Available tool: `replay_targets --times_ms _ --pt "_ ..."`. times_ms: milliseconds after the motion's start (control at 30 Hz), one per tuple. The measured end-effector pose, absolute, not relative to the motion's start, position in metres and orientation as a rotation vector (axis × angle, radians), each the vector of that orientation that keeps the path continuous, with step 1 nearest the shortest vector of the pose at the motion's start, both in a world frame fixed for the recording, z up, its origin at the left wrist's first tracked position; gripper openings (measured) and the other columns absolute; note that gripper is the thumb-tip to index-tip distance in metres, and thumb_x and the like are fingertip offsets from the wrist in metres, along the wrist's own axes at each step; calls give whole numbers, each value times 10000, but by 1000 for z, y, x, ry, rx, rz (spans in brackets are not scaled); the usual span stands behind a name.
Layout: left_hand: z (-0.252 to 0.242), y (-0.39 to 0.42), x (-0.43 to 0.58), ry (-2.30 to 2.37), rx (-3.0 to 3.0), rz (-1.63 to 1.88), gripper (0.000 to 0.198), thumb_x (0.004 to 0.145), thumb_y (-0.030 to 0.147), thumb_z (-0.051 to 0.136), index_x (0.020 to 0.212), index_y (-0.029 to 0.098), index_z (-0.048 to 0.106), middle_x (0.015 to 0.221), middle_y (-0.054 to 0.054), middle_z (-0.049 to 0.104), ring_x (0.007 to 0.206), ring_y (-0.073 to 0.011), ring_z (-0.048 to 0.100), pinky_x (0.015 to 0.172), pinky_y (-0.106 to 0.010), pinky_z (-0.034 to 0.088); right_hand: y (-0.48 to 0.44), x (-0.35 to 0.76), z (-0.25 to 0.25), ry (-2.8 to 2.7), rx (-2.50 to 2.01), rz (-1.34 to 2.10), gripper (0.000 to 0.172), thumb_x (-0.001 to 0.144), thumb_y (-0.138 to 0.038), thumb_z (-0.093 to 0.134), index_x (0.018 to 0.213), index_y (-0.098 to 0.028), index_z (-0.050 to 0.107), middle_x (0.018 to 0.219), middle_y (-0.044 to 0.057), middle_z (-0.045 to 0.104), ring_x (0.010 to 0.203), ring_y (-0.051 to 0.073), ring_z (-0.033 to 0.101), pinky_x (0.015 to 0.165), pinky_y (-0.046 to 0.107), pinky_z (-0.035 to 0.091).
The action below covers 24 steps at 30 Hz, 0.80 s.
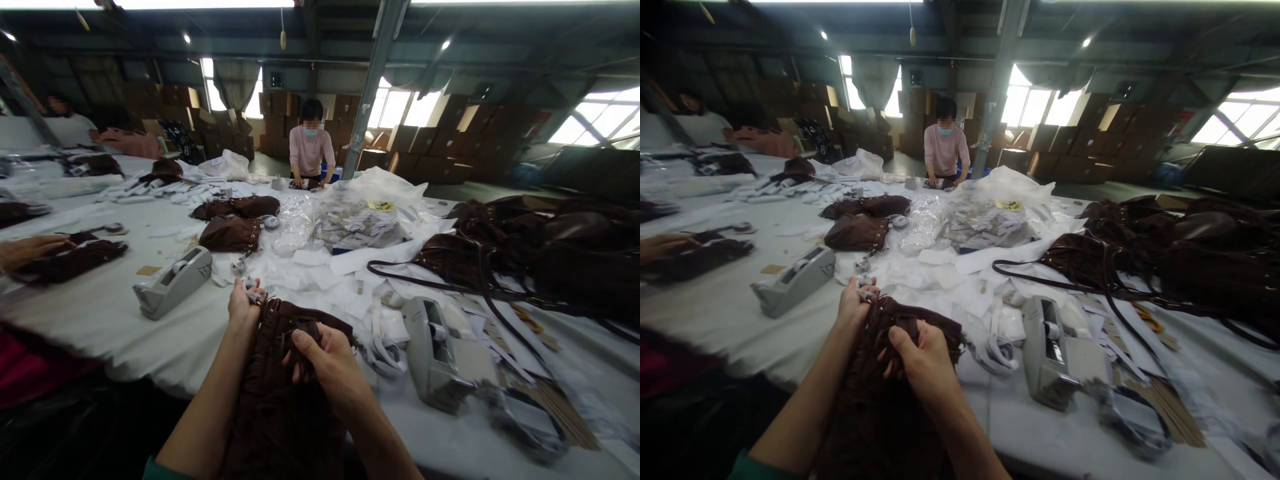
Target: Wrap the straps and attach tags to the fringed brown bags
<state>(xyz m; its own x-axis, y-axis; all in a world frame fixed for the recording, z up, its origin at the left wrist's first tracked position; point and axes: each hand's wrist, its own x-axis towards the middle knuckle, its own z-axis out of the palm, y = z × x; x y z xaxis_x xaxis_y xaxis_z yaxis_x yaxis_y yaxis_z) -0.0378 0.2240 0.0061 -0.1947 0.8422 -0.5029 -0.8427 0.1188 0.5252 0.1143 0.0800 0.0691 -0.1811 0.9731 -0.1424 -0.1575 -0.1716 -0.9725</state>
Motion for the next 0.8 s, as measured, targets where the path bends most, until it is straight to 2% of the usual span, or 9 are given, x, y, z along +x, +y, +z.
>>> replay_targets --times_ms 100,167,233,367,467,567,633,700,800 --pt "7 226 -31 905 36 1450 372 975 379 275 812 131 499 480 64 364 319 -60 322 335 -151 291 81 117 86 -1192 -1138 1409 308 819 -428 604 734 -132 588 568 1 638 407 67 507 407 165 346" --pt "3 224 -29 905 66 1447 319 960 404 338 892 143 508 561 26 469 390 -87 445 398 -180 384 89 124 86 -1237 -1166 1356 305 827 -433 588 741 -141 582 503 -25 592 397 73 491 406 168 338" --pt "-5 217 -32 982 146 1487 237 919 407 469 1022 196 491 751 -10 575 549 -115 566 522 -218 465 99 132 69 -1283 -1241 1294 303 839 -435 554 738 -150 576 456 -42 548 386 87 482 404 181 333" --pt "-18 192 -42 1510 795 1580 511 766 333 692 1206 252 445 1178 -90 550 916 -188 589 765 -295 468 116 146 1 -1368 -1646 977 223 821 -320 510 657 -174 546 485 -19 567 423 135 532 469 233 377" --pt "-15 168 -33 1402 1293 1399 360 816 387 590 1122 201 548 1060 -92 617 884 -213 590 760 -308 457 117 151 -42 -1457 -1818 785 191 794 -278 521 651 -170 588 680 73 684 670 212 641 612 268 422" --pt "-15 147 -5 1057 1639 1031 209 839 321 525 962 181 619 886 -60 654 815 -196 593 741 -283 448 117 156 -58 -1444 -1814 672 222 816 -334 517 741 -165 639 805 106 711 778 237 651 687 281 432" --pt "-27 139 14 997 1786 826 130 811 228 516 882 182 614 852 -43 651 806 -183 587 744 -266 435 117 165 -61 -1460 -1813 637 221 804 -342 539 694 -175 635 768 91 707 756 232 648 682 275 428" --pt "-47 136 28 1045 1852 660 167 760 148 516 904 182 593 849 -38 647 794 -176 581 740 -259 429 119 178 -64 -1482 -1829 647 220 764 -325 587 596 -185 607 677 58 687 705 215 637 646 260 417" --pt "-79 136 40 1193 1851 469 166 709 143 550 851 204 610 861 -45 648 849 -203 577 785 -278 420 124 196 -70 -1399 -1787 895 311 721 -333 655 473 -179 547 502 19 604 545 162 587 528 226 384"
